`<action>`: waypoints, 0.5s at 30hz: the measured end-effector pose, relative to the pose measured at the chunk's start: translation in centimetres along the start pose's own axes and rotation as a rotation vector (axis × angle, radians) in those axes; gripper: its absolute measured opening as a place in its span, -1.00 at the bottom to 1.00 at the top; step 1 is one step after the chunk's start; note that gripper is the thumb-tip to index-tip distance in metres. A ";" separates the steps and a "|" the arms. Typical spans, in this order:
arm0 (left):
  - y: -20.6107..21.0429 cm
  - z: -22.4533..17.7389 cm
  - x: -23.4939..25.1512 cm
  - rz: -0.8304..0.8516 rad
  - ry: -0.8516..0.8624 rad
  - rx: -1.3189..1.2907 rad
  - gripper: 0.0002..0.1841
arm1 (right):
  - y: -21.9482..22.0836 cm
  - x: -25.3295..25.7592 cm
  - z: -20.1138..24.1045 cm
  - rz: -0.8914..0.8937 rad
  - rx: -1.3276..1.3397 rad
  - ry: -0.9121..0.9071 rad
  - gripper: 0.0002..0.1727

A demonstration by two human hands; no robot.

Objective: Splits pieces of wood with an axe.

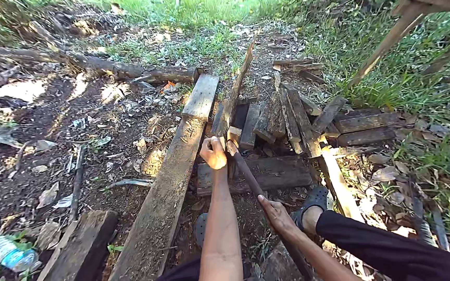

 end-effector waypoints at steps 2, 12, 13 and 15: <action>-0.5 -0.8 0.1 -0.041 0.014 0.041 -0.62 | -0.4 -1.7 2.4 -0.022 -0.085 -0.005 -0.12; -7.0 1.2 3.4 -0.189 -0.029 -0.030 -0.56 | -6.8 -10.7 7.5 -0.159 -0.201 -0.293 -0.23; -7.3 1.1 3.6 -0.214 -0.007 -0.057 -0.56 | -7.3 -10.6 8.0 -0.192 -0.201 -0.346 -0.23; -7.0 -0.6 3.5 -0.228 0.075 -0.065 -0.59 | -7.6 -10.1 8.6 -0.228 -0.163 -0.383 -0.24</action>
Point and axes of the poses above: each hand's wrist, its own x-axis towards the middle knuckle, its own y-axis out of the palm, z = x × y, the point moved 9 cm from there along x, towards the middle knuckle, and after that the axes turned 7 degrees about -y, right-handed, at the moved point
